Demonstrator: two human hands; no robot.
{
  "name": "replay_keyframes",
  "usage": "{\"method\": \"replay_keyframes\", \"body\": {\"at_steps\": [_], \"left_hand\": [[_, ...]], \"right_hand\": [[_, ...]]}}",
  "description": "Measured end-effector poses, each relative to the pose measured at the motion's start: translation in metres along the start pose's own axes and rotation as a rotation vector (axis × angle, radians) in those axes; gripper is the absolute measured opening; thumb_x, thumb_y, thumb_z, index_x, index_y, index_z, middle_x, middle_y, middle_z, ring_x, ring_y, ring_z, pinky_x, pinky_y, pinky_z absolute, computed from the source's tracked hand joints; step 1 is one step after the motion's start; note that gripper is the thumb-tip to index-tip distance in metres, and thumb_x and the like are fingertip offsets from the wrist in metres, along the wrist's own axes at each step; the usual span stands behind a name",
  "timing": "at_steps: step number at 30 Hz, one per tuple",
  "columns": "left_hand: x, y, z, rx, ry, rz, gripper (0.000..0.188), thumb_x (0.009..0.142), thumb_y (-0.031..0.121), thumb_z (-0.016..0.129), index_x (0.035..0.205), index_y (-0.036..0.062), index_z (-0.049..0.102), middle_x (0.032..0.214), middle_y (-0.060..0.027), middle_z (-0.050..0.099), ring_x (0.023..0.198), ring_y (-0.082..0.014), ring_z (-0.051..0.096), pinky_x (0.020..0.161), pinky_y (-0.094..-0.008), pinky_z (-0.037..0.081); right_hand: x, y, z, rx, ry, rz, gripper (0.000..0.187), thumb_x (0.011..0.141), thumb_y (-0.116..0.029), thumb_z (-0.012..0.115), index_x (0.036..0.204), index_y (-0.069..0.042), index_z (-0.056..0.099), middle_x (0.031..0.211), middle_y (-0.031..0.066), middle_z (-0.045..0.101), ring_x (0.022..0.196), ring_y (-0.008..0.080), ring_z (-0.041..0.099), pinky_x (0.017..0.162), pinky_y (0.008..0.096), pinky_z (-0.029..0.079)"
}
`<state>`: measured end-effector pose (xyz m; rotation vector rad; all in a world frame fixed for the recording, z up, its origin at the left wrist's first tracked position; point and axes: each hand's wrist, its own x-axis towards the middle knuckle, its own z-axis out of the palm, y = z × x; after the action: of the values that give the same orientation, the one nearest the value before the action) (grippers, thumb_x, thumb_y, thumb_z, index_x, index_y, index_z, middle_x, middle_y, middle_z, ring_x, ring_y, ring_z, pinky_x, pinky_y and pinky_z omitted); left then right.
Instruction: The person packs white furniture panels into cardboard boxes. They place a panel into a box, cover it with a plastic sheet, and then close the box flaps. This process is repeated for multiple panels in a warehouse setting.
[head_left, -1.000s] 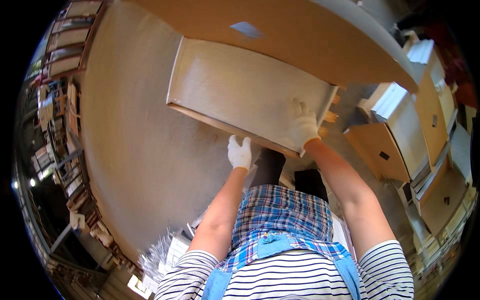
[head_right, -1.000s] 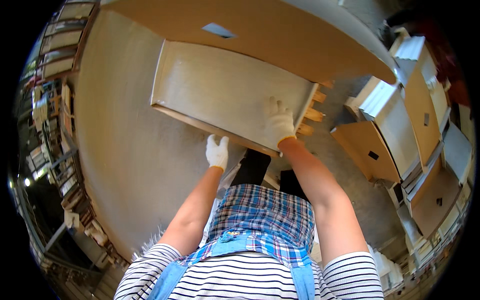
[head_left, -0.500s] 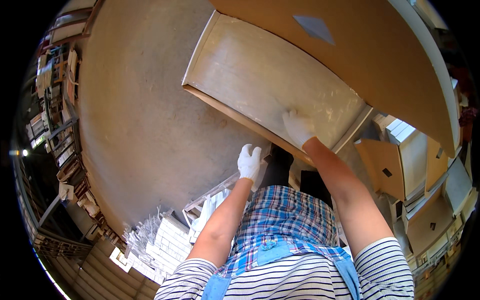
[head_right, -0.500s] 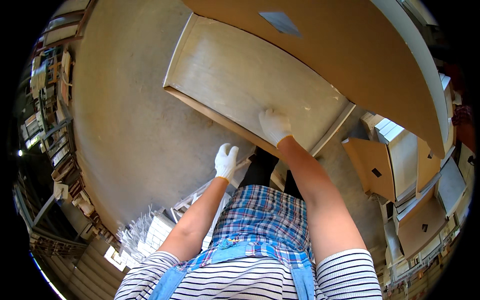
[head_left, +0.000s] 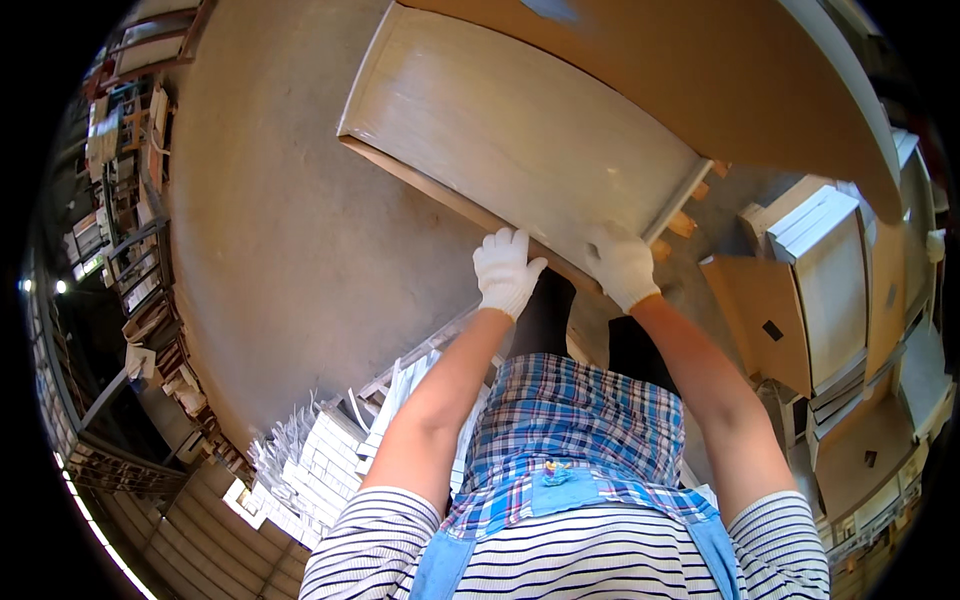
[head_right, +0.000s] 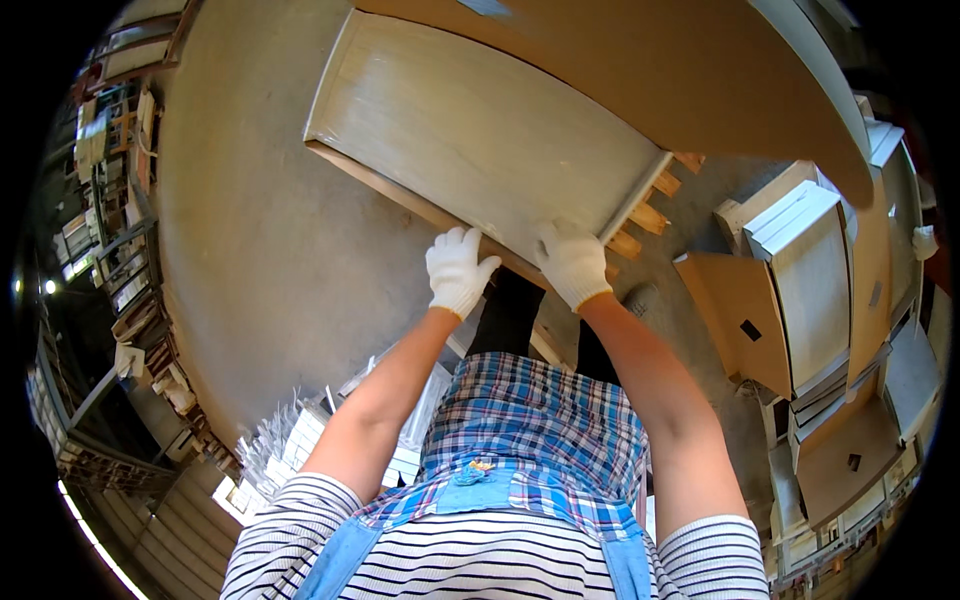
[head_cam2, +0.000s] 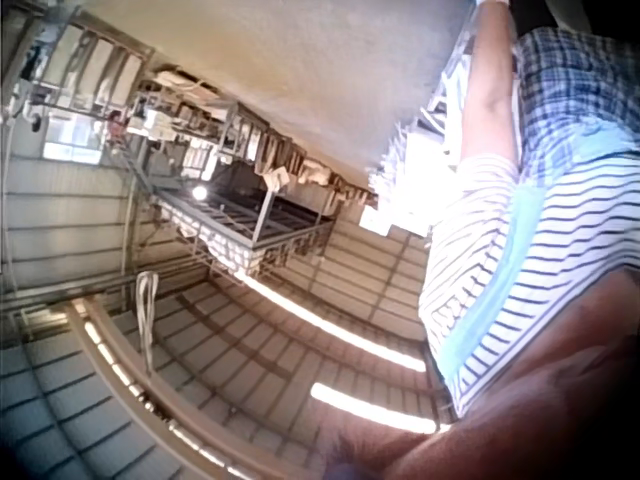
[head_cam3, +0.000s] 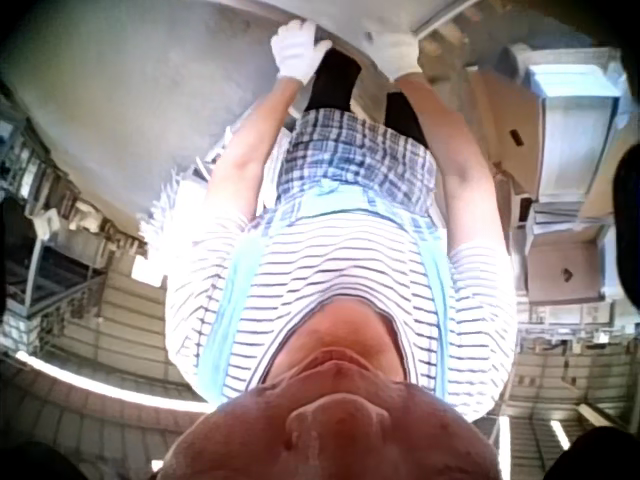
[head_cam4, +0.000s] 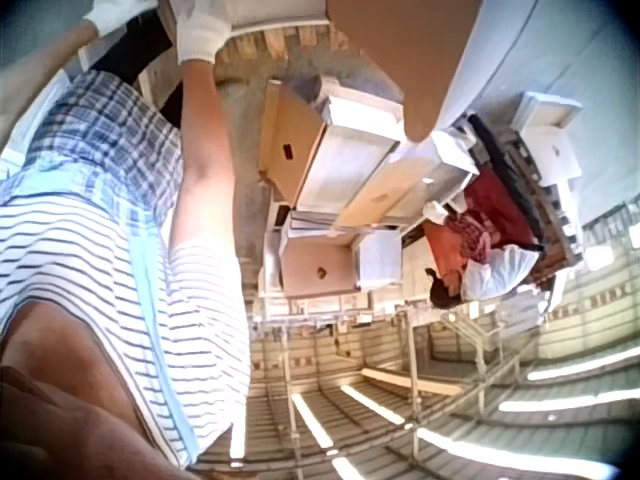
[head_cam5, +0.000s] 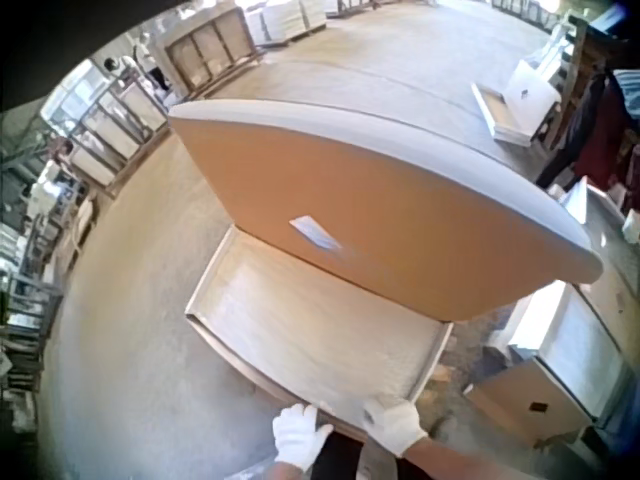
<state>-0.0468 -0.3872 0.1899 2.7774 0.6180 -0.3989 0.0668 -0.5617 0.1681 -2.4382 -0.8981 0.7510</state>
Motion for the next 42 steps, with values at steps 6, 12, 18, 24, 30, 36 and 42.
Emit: {"method": "replay_keyframes", "body": {"at_steps": [6, 12, 18, 24, 30, 36, 42], "left_hand": [[0.007, 0.071, 0.014, 0.208, -0.438, 0.078, 0.046, 0.073, 0.050, 0.072, 0.094, 0.0084, 0.072, 0.100, -0.0136, 0.068, 0.099, -0.0329, 0.063, 0.082, -0.0446, 0.048], [-0.010, 0.114, 0.045, 0.274, -0.262, -0.148, 0.047, 0.072, 0.052, 0.071, 0.089, 0.0084, 0.075, 0.092, -0.0160, 0.072, 0.097, -0.0338, 0.068, 0.080, -0.0438, 0.054], [-0.011, 0.111, 0.078, 0.407, -0.419, -0.044, 0.023, 0.081, 0.022, 0.059, 0.087, 0.0087, 0.076, 0.090, -0.0184, 0.072, 0.089, -0.0338, 0.070, 0.075, -0.0452, 0.054], [-0.039, 0.117, 0.044, 0.007, -0.178, -0.214, 0.029, 0.082, 0.029, 0.056, 0.084, 0.0051, 0.072, 0.090, -0.0206, 0.069, 0.089, -0.0397, 0.066, 0.078, -0.0500, 0.050], [-0.102, 0.241, -0.021, -0.467, -0.271, 0.264, 0.012, 0.082, 0.017, 0.063, 0.081, 0.0052, 0.065, 0.083, -0.0150, 0.063, 0.079, -0.0349, 0.062, 0.070, -0.0434, 0.049], [-0.105, 0.357, -0.092, -0.817, -0.292, 0.588, 0.007, 0.075, 0.001, 0.068, 0.081, 0.0032, 0.066, 0.072, -0.0102, 0.059, 0.062, -0.0255, 0.058, 0.060, -0.0353, 0.048], [-0.069, 0.388, -0.105, -0.854, -0.132, 0.422, 0.046, 0.073, 0.003, 0.074, 0.118, 0.0013, 0.061, 0.110, -0.0148, 0.063, 0.092, -0.0254, 0.064, 0.081, -0.0345, 0.052]], "right_hand": [[-0.117, 0.063, -0.047, 0.183, 0.213, 0.097, 0.021, 0.087, -0.019, 0.064, 0.107, -0.013, 0.065, 0.092, 0.0094, 0.066, 0.084, 0.0310, 0.065, 0.071, 0.0414, 0.053], [-0.238, 0.150, -0.062, 0.244, 0.273, 0.130, 0.017, 0.087, -0.015, 0.066, 0.104, -0.011, 0.066, 0.093, 0.0095, 0.068, 0.084, 0.0292, 0.067, 0.075, 0.0374, 0.054], [-0.302, 0.167, -0.070, 0.314, 0.290, 0.258, 0.016, 0.087, -0.012, 0.067, 0.103, -0.009, 0.068, 0.097, 0.0114, 0.070, 0.089, 0.0297, 0.068, 0.078, 0.0365, 0.054], [-0.309, 0.161, -0.079, 0.427, 0.308, 0.391, 0.023, 0.088, -0.011, 0.066, 0.110, -0.007, 0.068, 0.103, 0.0125, 0.070, 0.093, 0.0271, 0.069, 0.083, 0.0347, 0.054], [-0.266, 0.126, -0.115, 0.741, 0.226, 0.294, 0.074, 0.079, -0.019, 0.075, 0.145, -0.010, 0.044, 0.147, 0.0171, 0.046, 0.129, 0.0287, 0.054, 0.104, 0.0342, 0.048], [-0.226, 0.139, -0.123, 0.943, 0.055, -0.071, 0.046, 0.091, -0.017, 0.059, 0.135, -0.009, 0.054, 0.138, 0.0168, 0.051, 0.125, 0.0319, 0.054, 0.103, 0.0366, 0.045], [-0.221, 0.176, -0.193, 1.658, 0.370, 0.199, 0.011, 0.092, -0.010, 0.061, 0.099, -0.003, 0.066, 0.092, 0.0017, 0.065, 0.083, 0.0117, 0.061, 0.075, 0.0267, 0.051]]}}
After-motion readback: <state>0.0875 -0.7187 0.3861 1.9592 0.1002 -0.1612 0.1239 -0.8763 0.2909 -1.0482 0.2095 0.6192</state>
